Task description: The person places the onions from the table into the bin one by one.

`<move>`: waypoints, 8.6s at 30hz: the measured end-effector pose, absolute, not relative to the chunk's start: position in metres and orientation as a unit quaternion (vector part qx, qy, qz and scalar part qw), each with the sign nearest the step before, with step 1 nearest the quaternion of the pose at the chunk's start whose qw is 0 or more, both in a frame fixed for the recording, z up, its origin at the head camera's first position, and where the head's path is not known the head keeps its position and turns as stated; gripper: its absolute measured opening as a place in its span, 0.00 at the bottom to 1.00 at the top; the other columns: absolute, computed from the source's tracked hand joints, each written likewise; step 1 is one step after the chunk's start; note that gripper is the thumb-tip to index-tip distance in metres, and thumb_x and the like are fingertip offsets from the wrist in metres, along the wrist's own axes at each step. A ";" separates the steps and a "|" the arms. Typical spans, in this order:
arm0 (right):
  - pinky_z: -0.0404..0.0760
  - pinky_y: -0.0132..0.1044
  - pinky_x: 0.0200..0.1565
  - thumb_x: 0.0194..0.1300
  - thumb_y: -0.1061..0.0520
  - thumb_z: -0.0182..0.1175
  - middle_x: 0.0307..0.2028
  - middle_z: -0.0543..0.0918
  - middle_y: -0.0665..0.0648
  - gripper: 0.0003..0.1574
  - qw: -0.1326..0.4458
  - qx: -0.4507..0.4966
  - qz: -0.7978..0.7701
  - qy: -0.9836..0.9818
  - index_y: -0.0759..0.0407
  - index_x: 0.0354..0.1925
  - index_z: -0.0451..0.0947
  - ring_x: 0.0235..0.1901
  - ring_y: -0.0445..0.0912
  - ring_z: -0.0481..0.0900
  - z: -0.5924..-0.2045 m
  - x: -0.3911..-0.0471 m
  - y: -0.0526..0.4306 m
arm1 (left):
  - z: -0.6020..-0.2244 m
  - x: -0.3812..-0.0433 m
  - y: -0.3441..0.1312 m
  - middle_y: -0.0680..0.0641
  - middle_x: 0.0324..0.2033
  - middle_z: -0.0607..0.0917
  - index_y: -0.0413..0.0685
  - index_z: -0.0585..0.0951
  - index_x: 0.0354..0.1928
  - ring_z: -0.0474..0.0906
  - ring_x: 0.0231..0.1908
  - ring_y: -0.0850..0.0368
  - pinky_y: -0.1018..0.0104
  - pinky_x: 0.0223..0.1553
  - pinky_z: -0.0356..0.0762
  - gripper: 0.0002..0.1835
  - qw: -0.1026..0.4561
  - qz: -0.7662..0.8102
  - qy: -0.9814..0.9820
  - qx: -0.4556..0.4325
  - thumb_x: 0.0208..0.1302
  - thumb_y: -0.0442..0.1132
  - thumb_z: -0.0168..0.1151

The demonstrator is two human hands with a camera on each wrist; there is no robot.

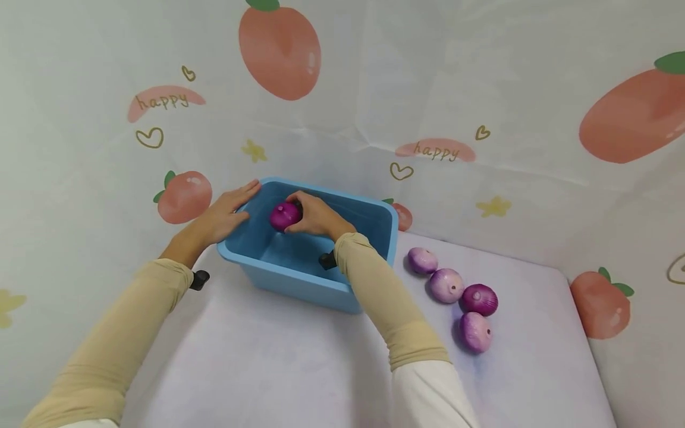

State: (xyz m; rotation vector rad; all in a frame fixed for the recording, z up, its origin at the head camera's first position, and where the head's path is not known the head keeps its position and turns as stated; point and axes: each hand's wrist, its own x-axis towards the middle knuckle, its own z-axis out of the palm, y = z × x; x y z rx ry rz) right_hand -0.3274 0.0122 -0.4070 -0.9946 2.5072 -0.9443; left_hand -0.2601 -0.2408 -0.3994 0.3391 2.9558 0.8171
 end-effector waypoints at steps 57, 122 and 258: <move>0.71 0.50 0.73 0.66 0.48 0.67 0.73 0.70 0.57 0.46 0.260 -0.332 -0.274 0.864 0.55 0.76 0.62 0.70 0.55 0.72 -0.395 -0.322 0.016 | -0.400 -0.257 -0.243 0.59 0.83 0.45 0.67 0.49 0.82 0.41 0.82 0.40 0.28 0.76 0.46 0.36 0.033 0.281 0.953 0.110 0.74 0.42 0.43; 0.63 0.65 0.73 0.66 0.44 0.66 0.74 0.64 0.72 0.51 0.140 -0.090 -0.333 0.928 0.68 0.74 0.58 0.73 0.71 0.63 -0.459 -0.268 0.298 | -0.401 -0.257 -0.240 0.58 0.83 0.45 0.69 0.47 0.82 0.44 0.81 0.34 0.25 0.69 0.61 0.37 0.046 0.301 0.947 0.097 0.74 0.42 0.41; 0.82 0.50 0.62 0.56 0.41 0.74 0.68 0.72 0.55 0.52 0.216 -0.369 -0.336 0.839 0.48 0.73 0.65 0.67 0.52 0.72 -0.400 -0.309 0.018 | -0.400 -0.246 -0.242 0.65 0.82 0.45 0.77 0.49 0.81 0.42 0.83 0.43 0.24 0.71 0.55 0.35 0.037 0.348 0.935 0.058 0.76 0.46 0.42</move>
